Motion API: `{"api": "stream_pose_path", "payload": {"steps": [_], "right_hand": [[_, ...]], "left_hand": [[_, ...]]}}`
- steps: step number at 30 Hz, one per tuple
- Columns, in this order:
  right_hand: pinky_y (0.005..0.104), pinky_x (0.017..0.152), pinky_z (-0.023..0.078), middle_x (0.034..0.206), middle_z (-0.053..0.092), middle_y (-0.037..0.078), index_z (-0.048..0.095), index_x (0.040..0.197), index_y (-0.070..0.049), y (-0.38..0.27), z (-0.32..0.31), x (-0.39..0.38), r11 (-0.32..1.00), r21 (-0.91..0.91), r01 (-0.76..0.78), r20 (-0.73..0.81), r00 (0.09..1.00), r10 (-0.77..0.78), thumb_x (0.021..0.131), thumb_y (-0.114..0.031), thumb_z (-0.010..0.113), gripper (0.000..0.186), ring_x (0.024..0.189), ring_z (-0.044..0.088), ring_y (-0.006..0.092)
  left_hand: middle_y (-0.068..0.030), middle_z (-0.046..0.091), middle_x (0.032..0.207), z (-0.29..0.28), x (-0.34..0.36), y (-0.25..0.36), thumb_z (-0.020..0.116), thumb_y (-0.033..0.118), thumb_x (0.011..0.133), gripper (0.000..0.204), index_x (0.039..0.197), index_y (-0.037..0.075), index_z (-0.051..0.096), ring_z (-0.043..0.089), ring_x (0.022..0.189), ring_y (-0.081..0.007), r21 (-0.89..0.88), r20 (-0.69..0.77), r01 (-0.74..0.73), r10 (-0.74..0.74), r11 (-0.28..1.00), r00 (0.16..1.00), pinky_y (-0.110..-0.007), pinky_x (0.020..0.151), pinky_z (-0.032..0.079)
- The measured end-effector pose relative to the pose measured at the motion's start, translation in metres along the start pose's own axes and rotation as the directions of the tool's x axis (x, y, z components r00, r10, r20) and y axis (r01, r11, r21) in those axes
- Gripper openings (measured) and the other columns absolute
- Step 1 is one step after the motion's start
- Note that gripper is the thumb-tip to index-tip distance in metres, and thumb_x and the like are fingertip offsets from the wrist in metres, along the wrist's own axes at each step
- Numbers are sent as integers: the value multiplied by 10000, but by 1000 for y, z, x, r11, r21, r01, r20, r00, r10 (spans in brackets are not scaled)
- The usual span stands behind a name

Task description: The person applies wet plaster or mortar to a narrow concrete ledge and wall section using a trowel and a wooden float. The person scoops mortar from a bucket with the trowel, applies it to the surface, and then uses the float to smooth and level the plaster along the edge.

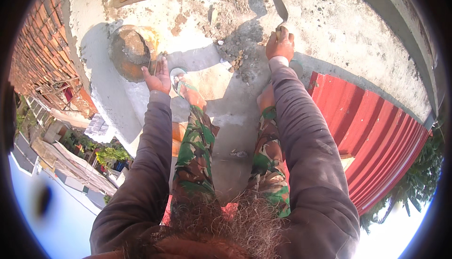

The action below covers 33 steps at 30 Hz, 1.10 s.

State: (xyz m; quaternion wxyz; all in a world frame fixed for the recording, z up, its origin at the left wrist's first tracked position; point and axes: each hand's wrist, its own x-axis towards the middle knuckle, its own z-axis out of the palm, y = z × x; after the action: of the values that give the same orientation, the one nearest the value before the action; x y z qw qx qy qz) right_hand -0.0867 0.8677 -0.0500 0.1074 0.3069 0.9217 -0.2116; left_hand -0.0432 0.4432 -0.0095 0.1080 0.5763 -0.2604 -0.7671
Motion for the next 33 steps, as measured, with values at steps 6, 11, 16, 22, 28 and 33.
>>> {"api": "stream_pose_path", "payload": {"steps": [6,11,16,22,28,33], "right_hand": [[483,1012,509,1308,595,161,632,1295,-177,-16,22,123,988,-154,-22,-74,997,10,949,-290,569,370,1216,599,387],[508,949,524,1220,624,135,609,1287,-190,-40,28,37,924,-190,332,206,933,-294,933,-214,618,355,1140,614,383],[521,971,503,1235,603,93,586,1333,-244,-39,25,-13,870,-191,455,349,859,-373,961,-267,629,376,1179,594,342],[515,1014,488,1278,625,116,578,1379,-257,-139,26,119,822,-317,473,149,881,-449,963,-276,595,416,1213,590,367],[503,1045,471,1339,604,89,566,1409,-250,-106,54,76,677,-356,644,338,764,-550,958,-222,581,452,1241,574,344],[517,1048,456,1279,603,72,584,1360,-244,-21,39,-35,762,-303,572,522,769,-370,967,-203,602,396,1273,545,302]], "left_hand": [[-238,271,1648,22,-33,-75,628,611,963,995,1641,65,143,307,1517,-377,652,195,-113,-22,750,980,-524,1195,316],[-311,303,1615,29,-4,-129,782,442,878,970,1563,-55,309,304,1516,-395,889,428,-428,35,165,903,-427,1230,275],[-340,302,1603,61,21,-126,776,474,854,953,1524,-75,379,302,1510,-434,832,539,-544,-76,-109,839,-451,1244,259],[-296,231,1653,86,59,-100,773,524,829,1041,1596,10,292,168,1554,-443,706,605,-595,-110,-384,788,-460,1274,182],[-221,94,1711,90,93,-99,798,506,799,1108,1647,124,196,31,1568,-474,516,742,-676,-120,-526,659,-537,1275,169],[-165,80,1728,87,70,-122,802,411,791,1056,1650,259,207,7,1568,-481,473,747,-742,-231,-475,624,-556,1277,170]]}}
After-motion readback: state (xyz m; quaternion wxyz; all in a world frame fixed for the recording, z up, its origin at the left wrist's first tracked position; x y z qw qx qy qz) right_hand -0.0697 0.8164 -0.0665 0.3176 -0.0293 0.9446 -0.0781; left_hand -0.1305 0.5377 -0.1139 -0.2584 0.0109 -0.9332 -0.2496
